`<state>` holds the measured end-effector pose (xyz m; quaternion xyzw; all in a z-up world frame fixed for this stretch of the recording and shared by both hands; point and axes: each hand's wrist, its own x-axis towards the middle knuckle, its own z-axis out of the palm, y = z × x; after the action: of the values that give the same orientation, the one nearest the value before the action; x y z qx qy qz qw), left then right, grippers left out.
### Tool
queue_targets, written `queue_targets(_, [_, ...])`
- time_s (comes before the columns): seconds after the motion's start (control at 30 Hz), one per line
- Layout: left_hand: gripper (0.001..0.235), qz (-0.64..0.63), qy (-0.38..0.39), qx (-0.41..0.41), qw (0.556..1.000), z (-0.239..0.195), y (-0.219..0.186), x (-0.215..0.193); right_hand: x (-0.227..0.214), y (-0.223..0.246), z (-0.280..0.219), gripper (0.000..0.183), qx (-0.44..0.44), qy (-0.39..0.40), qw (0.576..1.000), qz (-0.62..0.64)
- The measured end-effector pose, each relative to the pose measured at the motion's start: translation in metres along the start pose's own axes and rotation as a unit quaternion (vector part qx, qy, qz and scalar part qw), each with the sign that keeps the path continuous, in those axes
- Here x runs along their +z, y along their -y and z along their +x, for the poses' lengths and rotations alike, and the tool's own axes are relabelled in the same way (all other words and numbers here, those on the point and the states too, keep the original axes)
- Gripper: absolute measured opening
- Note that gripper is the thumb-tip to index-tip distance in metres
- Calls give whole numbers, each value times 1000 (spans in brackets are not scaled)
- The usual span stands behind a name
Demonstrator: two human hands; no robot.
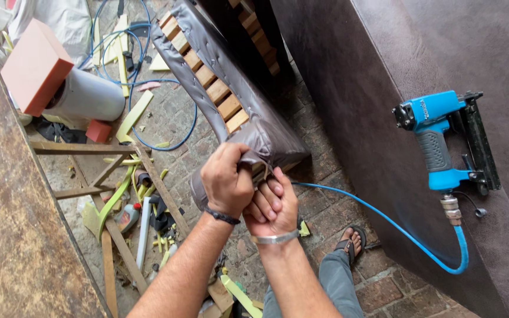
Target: The person staples brown fabric onto a wooden chair armrest using a pneumatic staple gun, then trims excess fabric with shears. The person repeats this process on a second armrest, smoothing and cutting the material to fit the contours.
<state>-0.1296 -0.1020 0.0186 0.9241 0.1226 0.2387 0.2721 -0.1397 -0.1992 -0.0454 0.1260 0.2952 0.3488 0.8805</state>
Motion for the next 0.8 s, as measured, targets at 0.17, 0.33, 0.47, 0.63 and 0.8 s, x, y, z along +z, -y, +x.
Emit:
queue_targets(0.17, [17,-25,21,47,998,7,-1,-9,38,-4,-3,42,3,68,997,-33])
queue_targets(0.33, [29,-100,113,190,970,10,2,-19,67,9,-6,47,-31,-263,935,-238])
queue_targets(0.47, [26,-97,145,227,958,6,6,-16,46,27,-1,39,-132,-35,842,-521])
queue_targets(0.63, [20,-195,225,162,941,22,3,-27,19,12,6,18,-260,-77,866,-420])
queue_targets(0.8, [29,-233,305,81,920,85,30,-34,43,-6,-4,40,-125,-137,975,-119])
